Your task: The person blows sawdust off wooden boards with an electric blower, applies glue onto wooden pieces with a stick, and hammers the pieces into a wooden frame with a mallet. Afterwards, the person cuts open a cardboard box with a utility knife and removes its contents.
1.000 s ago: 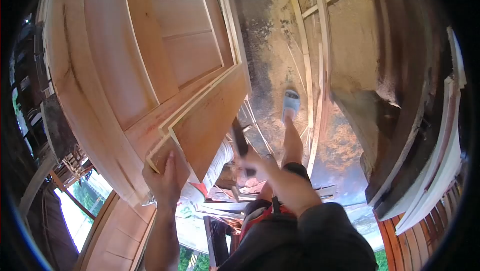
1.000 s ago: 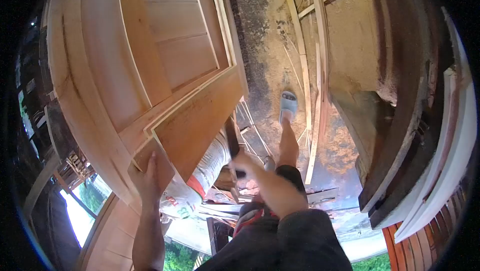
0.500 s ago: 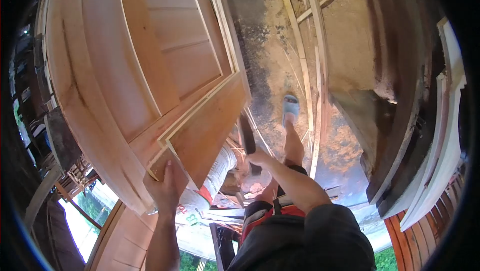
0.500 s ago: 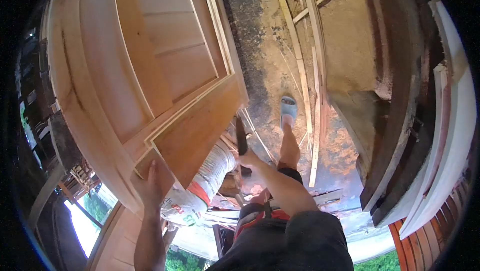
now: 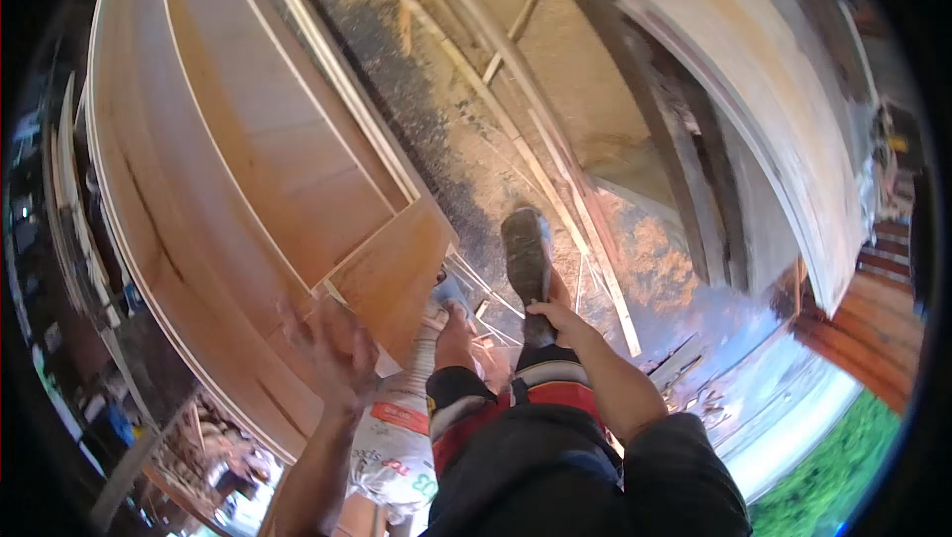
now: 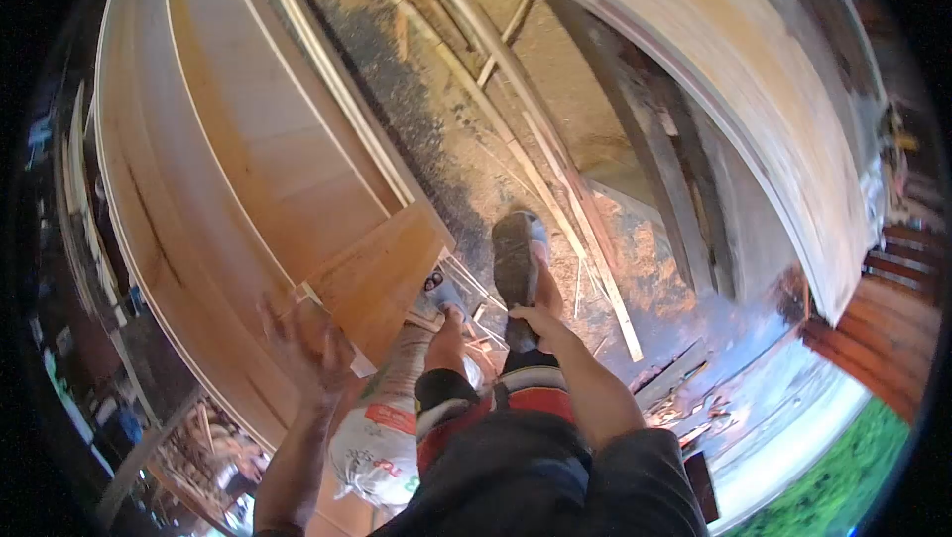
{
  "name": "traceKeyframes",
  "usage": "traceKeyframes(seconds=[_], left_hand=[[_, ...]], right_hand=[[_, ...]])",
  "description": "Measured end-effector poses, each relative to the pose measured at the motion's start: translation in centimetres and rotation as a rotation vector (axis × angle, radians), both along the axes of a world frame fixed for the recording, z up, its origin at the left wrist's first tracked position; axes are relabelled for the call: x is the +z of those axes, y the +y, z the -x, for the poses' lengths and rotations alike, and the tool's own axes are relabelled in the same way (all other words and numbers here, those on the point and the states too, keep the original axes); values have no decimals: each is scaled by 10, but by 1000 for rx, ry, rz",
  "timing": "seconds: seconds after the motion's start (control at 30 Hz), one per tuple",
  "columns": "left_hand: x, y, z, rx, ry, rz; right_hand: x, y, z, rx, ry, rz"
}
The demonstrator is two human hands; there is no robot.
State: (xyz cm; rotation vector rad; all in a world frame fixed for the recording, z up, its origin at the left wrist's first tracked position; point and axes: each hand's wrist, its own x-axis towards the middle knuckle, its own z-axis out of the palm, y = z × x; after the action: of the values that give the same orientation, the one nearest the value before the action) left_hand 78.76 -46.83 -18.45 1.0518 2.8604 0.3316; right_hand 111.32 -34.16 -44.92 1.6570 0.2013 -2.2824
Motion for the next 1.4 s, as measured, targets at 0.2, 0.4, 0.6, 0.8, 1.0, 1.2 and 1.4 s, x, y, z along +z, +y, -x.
traceKeyframes(seconds=[0.2, 0.4, 0.6, 0.8, 1.0, 1.2, 1.4], left_hand=[[10, 11, 1, -671, -14, 198], [7, 20, -11, -818, -47, 102], [-15, 30, -20, -831, 4, 64], [-22, 47, -30, -866, 17, 80], [-22, 45, -31, -811, 21, 91], [-17, 41, -3, -795, 30, 131], [-17, 29, 5, -797, 24, 125]], right_hand=[[44, -101, -71, -392, 17, -143], [59, -239, -92, -1088, -141, -101], [72, -331, -182, -1498, -422, -452], [-18, -364, -173, -1672, -647, -470], [21, -248, 104, -1610, -175, -322], [-71, -299, 45, -1289, 86, 224], [-30, -350, -90, -1329, -327, -66]])
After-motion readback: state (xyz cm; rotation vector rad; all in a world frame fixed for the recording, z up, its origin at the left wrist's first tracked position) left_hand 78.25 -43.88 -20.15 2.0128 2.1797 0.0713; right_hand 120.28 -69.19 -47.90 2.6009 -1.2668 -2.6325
